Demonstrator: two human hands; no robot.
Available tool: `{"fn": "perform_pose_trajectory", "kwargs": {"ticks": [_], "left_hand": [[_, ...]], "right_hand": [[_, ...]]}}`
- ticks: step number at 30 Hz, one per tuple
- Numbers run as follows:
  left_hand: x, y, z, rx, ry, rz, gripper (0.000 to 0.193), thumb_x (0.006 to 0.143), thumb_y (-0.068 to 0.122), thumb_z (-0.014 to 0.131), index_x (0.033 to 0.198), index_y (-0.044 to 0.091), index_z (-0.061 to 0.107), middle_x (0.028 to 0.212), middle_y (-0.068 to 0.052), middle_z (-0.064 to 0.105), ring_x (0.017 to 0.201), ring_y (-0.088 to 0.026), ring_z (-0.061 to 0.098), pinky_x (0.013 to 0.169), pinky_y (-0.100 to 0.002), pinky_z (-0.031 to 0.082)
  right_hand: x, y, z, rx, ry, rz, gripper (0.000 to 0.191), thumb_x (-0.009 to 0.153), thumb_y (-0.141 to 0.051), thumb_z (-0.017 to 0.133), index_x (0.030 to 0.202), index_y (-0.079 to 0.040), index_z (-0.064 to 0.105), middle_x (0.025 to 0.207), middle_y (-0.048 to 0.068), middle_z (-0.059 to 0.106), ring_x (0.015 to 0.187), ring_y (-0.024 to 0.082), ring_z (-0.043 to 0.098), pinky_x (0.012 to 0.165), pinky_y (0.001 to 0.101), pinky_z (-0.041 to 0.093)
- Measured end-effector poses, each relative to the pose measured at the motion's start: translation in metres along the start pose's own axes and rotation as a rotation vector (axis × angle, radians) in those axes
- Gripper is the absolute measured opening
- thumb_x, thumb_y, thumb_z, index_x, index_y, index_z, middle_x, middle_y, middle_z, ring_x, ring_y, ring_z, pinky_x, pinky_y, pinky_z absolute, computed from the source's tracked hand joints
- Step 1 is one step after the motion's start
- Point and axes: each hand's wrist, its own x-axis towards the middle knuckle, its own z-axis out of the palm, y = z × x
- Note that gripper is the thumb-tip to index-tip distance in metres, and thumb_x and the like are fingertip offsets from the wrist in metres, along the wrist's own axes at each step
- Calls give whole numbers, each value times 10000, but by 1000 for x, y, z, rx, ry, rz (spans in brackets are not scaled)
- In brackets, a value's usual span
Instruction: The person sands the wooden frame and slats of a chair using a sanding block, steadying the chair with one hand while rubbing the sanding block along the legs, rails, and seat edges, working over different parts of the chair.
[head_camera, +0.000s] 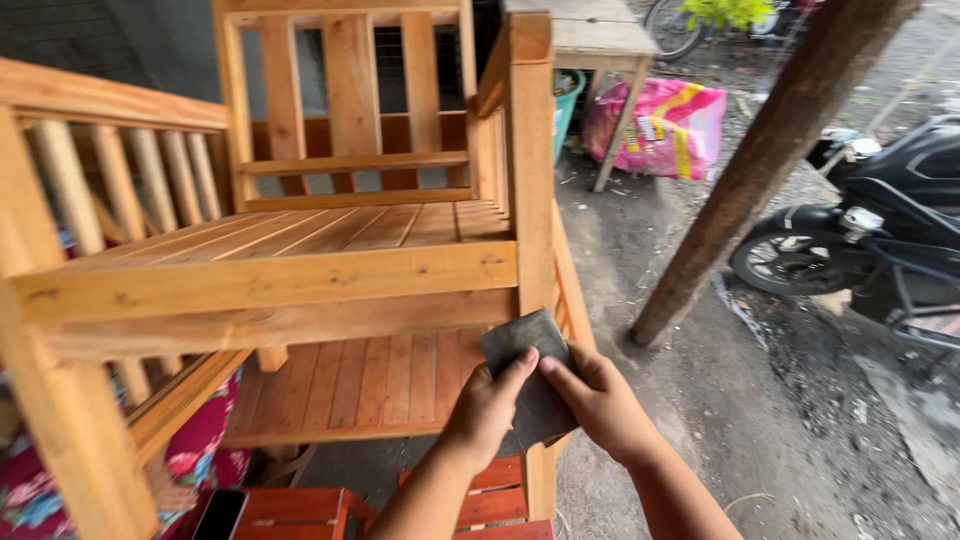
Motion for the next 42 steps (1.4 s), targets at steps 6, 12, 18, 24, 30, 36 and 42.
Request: {"fn": "perform_pose_trajectory", "kwargs": {"ticks": [6, 12, 18, 24, 30, 36, 42], "left_hand": [[-13, -14, -16, 449, 396, 882, 392, 1055, 188, 490, 1400, 53, 620, 1244, -171, 721, 1081, -277, 714, 903, -398, 559], [-24, 15, -104, 1292, 663, 1210, 549, 893, 245, 673, 1427, 128, 625, 1291, -107, 575, 1218, -305, 552, 1054, -478, 455], [8, 26, -136, 1355, 326, 1152, 455, 1026, 149, 473, 1473, 158, 557, 1560, 43, 494, 1494, -158, 441, 1216, -426, 361], [40, 17, -179, 1614, 11, 1483, 518, 1020, 269, 494, 1513, 115, 534, 1595, -1, 488, 1476, -156, 421, 1222, -387, 298], [-8, 45, -336, 1735, -248, 1280, 472, 941, 148, 522, 1401, 233, 584, 1565, 101, 496, 1446, -62, 434, 1253, -380, 279], [-31, 75, -420, 2288, -166, 1523, 606, 863, 248, 464, 1444, 238, 638, 1645, 73, 272, 1512, -75, 171, 1253, -401, -3], [19, 56, -313, 2220, -238, 1583, 420, 883, 238, 477, 1210, 249, 740, 1657, 50, 345, 1537, -136, 208, 1259, -434, 43]], "right_hand": [[21, 17, 10, -720, 303, -271, 324, 858, -184, 767, 1122, -20, 676, 1018, 128, 708, 940, 199, 641, 853, 349, 533], [33, 41, 20, -678, 337, -394, 856, 830, -165, 810, 1511, -10, 316, 1504, 235, 405, 1420, 349, 386, 1152, 416, 336], [45, 68, 61, -556, 504, -480, 1010, 849, -113, 769, 1593, 56, 107, 1631, 286, 251, 1536, 378, 239, 1229, 413, 221], [48, 80, 81, -663, 806, -343, 967, 844, -66, 760, 1607, 31, 174, 1672, 258, 226, 1574, 393, 201, 1266, 424, 191], [40, 69, 111, -606, 975, -186, 924, 900, -125, 736, 1633, -24, 181, 1692, 224, 212, 1584, 358, 179, 1271, 425, 184], [30, 35, 129, -421, 973, 56, 946, 858, -102, 695, 1640, -156, 165, 1704, 102, 182, 1558, 261, 221, 1227, 366, 232], [31, 45, 120, -475, 968, 14, 965, 824, -77, 726, 1624, -134, 189, 1671, 133, 247, 1531, 281, 274, 1217, 373, 265]]}}
